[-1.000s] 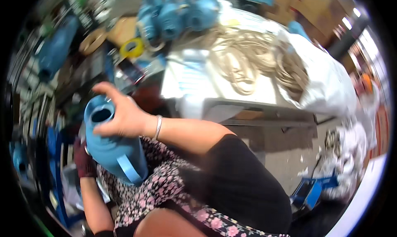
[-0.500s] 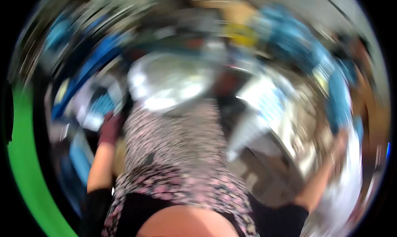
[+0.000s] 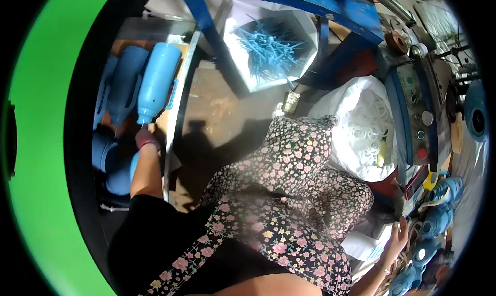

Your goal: The person assembles components of light-blue vacuum flasks, inserting interior parts by hand and applying adhesive or labels to the exterior while working at a production station.

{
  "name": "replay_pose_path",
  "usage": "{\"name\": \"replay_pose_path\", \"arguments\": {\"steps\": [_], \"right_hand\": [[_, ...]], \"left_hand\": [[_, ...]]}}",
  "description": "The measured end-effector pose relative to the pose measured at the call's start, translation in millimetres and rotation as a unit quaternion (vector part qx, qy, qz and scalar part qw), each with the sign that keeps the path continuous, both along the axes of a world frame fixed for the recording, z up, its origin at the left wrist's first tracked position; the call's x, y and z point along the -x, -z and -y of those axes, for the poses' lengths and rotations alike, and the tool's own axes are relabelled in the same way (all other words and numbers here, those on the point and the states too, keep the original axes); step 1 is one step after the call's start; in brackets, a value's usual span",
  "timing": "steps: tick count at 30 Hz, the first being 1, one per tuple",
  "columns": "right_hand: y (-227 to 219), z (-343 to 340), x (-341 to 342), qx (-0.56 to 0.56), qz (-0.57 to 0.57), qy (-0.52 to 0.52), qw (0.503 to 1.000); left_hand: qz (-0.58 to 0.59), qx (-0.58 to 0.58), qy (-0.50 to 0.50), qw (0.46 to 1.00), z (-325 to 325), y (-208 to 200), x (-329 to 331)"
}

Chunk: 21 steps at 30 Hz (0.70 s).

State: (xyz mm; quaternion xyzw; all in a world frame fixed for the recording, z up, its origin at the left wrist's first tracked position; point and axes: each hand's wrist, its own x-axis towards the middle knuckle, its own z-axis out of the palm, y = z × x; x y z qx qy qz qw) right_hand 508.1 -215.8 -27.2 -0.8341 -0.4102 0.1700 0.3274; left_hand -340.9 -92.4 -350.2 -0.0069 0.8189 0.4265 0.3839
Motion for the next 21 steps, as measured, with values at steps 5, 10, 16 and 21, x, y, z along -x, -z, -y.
{"name": "replay_pose_path", "arguments": {"steps": [5,10,16,21], "right_hand": [[-6.1,-64.1,8.7,0.042,-0.036,-0.053,0.997],[-42.9,-96.9,76.3,-0.001,-0.091,-0.11,0.99],[-53.8,-159.5,201.0,-0.085,-0.062,-0.425,0.899],[-53.4,-151.3,249.9,-0.115,-0.4,-0.411,0.811]], "left_hand": [[-0.09,-0.006,-0.057,0.994,0.9,18.1,80.9],[-0.395,-0.116,0.076,0.908,-106.5,-151.5,-50.1],[-0.831,-0.21,0.432,0.28,-151.1,-376.8,-189.4],[-0.594,-0.324,0.73,0.099,-91.3,-455.9,-366.5]]}}
